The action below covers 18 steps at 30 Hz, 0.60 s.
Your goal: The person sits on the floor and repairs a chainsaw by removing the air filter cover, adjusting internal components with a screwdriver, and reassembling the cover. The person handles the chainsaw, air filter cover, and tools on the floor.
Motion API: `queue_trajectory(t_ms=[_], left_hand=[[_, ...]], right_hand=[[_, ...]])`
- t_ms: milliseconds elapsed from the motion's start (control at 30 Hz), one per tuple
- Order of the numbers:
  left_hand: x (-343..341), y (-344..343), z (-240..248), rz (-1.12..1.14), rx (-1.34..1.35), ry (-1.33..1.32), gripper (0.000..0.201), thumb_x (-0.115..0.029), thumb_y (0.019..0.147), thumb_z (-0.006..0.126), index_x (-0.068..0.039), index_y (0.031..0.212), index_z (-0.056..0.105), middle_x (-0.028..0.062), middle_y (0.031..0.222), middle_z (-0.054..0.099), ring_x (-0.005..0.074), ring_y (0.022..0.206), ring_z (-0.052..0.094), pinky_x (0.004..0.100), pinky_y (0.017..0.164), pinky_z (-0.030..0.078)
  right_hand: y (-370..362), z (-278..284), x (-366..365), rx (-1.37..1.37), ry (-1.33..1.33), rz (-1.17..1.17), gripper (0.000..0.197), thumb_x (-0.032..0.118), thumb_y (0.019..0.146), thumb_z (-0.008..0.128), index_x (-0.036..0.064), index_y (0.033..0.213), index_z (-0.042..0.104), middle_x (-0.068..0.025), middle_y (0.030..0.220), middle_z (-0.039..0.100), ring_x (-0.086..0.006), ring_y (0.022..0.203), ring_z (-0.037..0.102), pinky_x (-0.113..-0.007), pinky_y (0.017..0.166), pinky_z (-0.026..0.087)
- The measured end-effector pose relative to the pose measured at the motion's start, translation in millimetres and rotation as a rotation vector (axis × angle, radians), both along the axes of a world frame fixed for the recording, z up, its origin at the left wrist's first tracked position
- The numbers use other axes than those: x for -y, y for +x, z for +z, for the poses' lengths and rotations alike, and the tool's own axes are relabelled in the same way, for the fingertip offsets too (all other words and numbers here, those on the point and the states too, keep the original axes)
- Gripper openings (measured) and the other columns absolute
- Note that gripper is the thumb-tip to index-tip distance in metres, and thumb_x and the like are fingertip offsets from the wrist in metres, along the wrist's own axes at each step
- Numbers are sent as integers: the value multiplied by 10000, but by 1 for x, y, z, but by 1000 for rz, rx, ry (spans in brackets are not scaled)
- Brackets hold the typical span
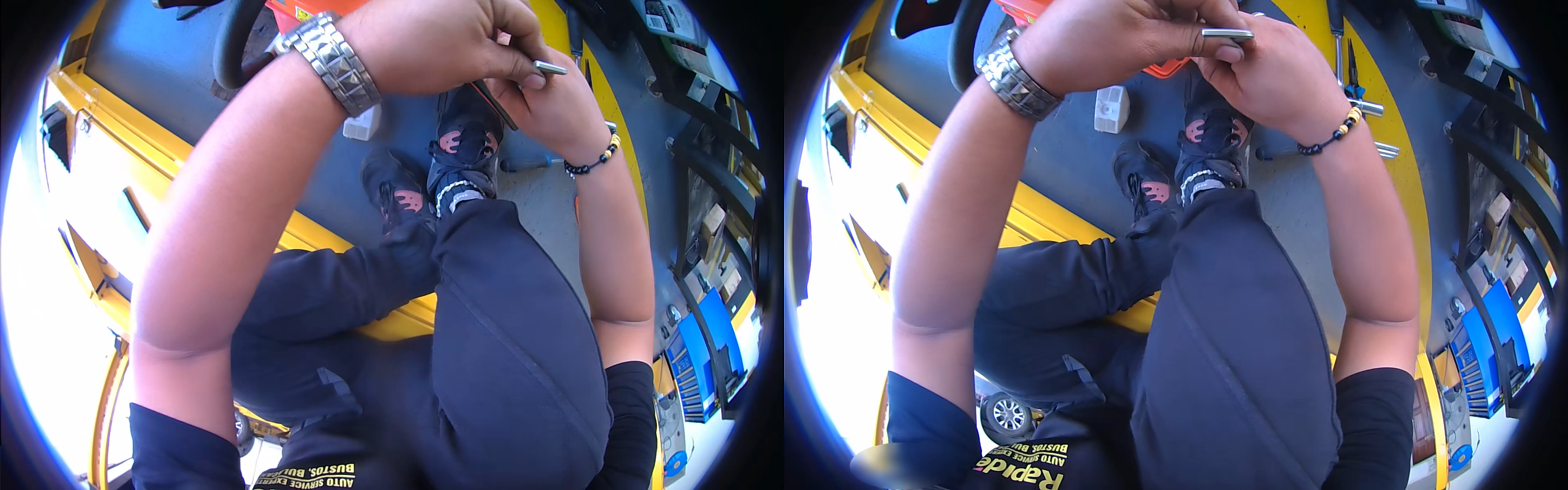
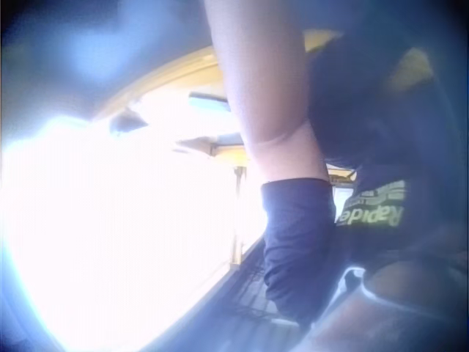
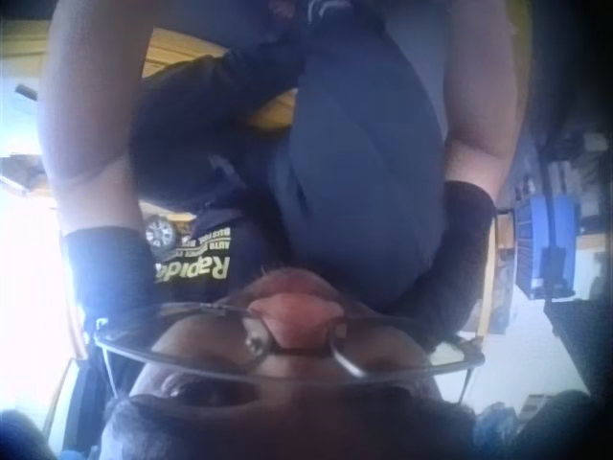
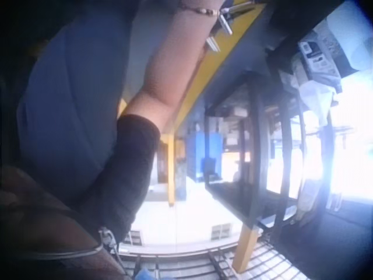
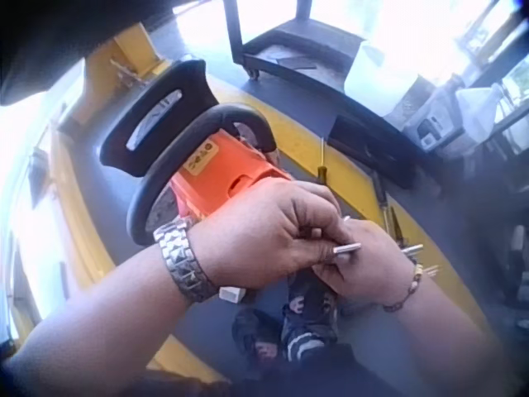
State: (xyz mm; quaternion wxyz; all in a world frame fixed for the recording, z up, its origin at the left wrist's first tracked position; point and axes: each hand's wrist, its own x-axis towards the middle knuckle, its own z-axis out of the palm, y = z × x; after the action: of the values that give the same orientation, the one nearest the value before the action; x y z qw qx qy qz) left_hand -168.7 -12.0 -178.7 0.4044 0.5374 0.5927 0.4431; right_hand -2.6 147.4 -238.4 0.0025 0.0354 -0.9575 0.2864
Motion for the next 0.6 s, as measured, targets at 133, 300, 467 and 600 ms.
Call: queue_trajectory(t_ms=[133,300,467,600], left_hand=[[9,-10,6,-59,-140,20,146,-118,910,756,2,990,781,141,921,749,280,838,717,355,808,572],[1,-19,-2,-158,-201,-125,181,-147,913,731,-10,1016,791,183,954,769,322,892,735,368,839,575],[24,-50,40,-432,0,-115,417,-279,972,684,-58,1325,692,169,1279,715,299,1204,667,380,1060,494],[1,-53,41,-636,-112,-191,547,-402,972,706,-78,1408,642,133,1342,697,276,1239,649,402,1092,473]], right_hand=[[-3,-5,17,-86,0,17,207,191,969,714,76,1141,697,-143,1018,735,-388,918,700,-436,767,564],[8,-25,14,-72,172,-25,201,219,989,689,68,1118,719,-151,918,738,-406,854,704,-456,739,561],[-8,-16,35,-165,32,-92,204,177,963,705,58,1129,700,-119,1048,731,-325,1036,707,-405,894,554],[-8,-12,33,-88,-196,-78,279,191,931,746,57,1171,695,-98,1118,718,-290,1084,694,-389,926,550]])
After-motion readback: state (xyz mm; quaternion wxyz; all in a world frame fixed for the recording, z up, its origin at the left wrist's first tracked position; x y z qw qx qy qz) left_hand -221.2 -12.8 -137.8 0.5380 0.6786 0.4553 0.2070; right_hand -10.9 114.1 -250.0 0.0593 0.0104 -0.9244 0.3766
